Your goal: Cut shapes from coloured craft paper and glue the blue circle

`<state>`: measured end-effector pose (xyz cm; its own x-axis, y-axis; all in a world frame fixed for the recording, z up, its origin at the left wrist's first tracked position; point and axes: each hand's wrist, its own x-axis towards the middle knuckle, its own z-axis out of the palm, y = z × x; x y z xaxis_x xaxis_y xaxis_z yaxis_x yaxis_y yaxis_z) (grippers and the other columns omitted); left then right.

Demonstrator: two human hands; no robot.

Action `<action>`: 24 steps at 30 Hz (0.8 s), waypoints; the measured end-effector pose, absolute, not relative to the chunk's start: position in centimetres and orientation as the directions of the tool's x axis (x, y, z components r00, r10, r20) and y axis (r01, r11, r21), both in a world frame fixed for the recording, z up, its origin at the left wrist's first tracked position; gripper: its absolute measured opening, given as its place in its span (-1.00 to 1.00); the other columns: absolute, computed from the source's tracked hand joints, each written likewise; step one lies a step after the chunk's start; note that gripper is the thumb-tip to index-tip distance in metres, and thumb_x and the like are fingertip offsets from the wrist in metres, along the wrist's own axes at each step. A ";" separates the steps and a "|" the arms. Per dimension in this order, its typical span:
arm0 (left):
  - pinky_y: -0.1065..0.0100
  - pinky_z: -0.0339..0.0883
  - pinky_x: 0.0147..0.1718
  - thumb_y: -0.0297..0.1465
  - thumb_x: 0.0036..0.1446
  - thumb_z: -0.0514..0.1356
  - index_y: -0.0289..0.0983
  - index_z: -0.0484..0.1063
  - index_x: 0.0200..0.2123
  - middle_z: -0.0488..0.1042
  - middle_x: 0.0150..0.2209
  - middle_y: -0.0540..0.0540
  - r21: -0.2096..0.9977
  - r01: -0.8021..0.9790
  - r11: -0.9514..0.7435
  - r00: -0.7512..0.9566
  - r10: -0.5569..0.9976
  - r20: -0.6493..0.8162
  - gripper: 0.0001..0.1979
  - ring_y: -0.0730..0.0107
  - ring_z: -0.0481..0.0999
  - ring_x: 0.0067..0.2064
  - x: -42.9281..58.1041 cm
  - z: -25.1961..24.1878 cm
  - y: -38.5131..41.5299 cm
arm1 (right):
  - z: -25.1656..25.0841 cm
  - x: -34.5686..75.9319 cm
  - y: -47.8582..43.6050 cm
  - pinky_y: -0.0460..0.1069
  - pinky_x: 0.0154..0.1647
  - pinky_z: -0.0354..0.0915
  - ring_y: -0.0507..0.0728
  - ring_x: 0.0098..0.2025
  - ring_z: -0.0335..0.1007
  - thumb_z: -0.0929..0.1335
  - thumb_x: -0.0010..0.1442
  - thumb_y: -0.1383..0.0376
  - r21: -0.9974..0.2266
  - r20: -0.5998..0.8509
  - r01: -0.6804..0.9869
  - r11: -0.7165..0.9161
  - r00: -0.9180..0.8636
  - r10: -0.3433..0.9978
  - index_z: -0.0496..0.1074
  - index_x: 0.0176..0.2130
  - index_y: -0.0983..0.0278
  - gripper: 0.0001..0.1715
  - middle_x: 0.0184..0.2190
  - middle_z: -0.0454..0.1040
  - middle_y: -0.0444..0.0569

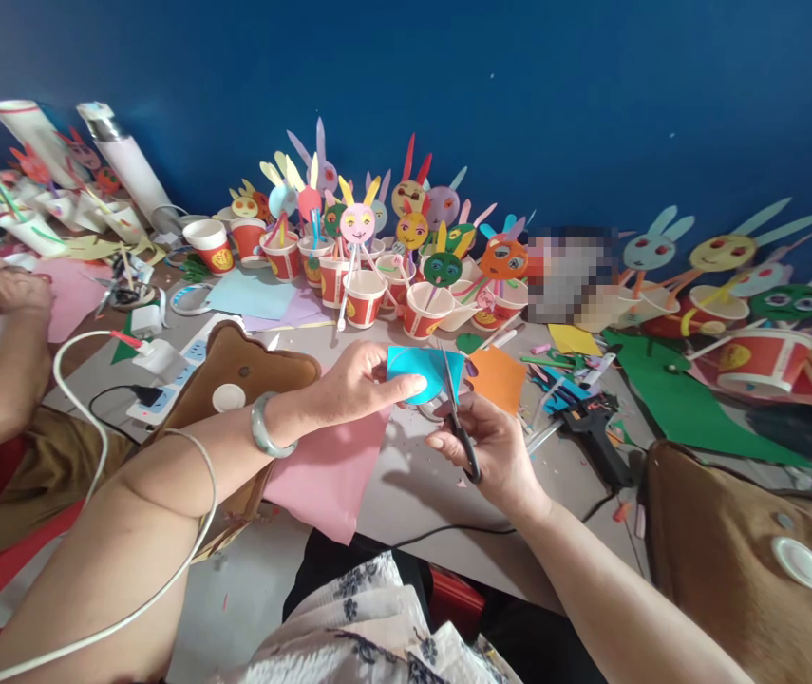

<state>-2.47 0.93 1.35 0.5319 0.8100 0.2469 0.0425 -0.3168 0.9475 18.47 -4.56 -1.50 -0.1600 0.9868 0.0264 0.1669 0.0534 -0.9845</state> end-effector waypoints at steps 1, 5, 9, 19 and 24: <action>0.44 0.19 -0.50 -0.12 0.22 0.23 -0.32 0.40 -0.48 0.37 -0.55 -0.02 0.948 0.031 -0.316 0.529 0.810 0.252 -0.61 0.49 0.32 -0.48 -2.4 1.4 0.9 | -1.5 18.5 -4.6 -0.09 -0.58 0.07 -0.03 -0.60 0.10 0.61 -0.19 -0.14 -0.985 0.025 0.166 0.053 -0.162 0.986 0.38 -0.36 0.26 -0.33 -0.65 0.29 -0.23; 0.43 0.21 -0.49 -0.10 0.22 0.24 -0.33 0.42 -0.47 0.39 -0.54 -0.03 0.950 0.023 -0.311 0.529 0.810 0.253 -0.59 0.48 0.34 -0.48 -2.4 1.1 1.0 | -1.6 18.6 -4.5 -0.09 -0.59 0.07 -0.04 -0.61 0.10 0.61 -0.18 -0.13 -0.987 0.011 0.156 0.038 -0.169 0.986 0.39 -0.35 0.25 -0.34 -0.65 0.30 -0.23; 0.43 0.21 -0.50 -0.09 0.21 0.24 -0.33 0.44 -0.45 0.40 -0.54 -0.04 0.949 0.030 -0.313 0.544 0.802 0.247 -0.59 0.47 0.36 -0.48 -2.4 0.8 1.0 | -1.4 18.6 -4.6 -0.07 -0.55 0.16 0.01 -0.57 0.22 0.63 -0.22 -0.10 -0.989 -0.014 0.150 0.014 -0.182 0.983 0.41 -0.31 0.25 -0.33 -0.64 0.33 -0.21; 0.43 0.25 -0.50 -0.11 0.19 0.25 -0.33 0.46 -0.41 0.40 -0.54 -0.04 0.950 0.050 -0.310 0.558 0.797 0.231 -0.63 0.46 0.38 -0.47 -2.3 1.0 0.9 | -1.8 18.6 -4.4 -0.08 -0.54 0.15 0.01 -0.55 0.24 0.64 -0.23 -0.10 -0.987 -0.017 0.163 0.015 -0.190 0.982 0.38 -0.33 0.24 -0.32 -0.61 0.35 -0.21; 0.45 0.20 -0.53 -0.15 0.18 0.26 -0.31 0.39 -0.50 0.33 -0.57 0.00 0.947 0.063 -0.316 0.536 0.811 0.235 -0.64 0.50 0.29 -0.50 -2.3 0.9 0.9 | -1.7 18.6 -4.5 -0.08 -0.55 0.13 0.01 -0.56 0.21 0.64 -0.23 -0.10 -0.987 -0.002 0.156 0.028 -0.190 0.982 0.41 -0.31 0.25 -0.32 -0.62 0.35 -0.21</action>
<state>-2.31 0.88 0.95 0.5357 0.8110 0.2351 0.0630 -0.3160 0.9467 18.62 -4.49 -1.65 -0.1899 0.9818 -0.0022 0.1564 0.0280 -0.9873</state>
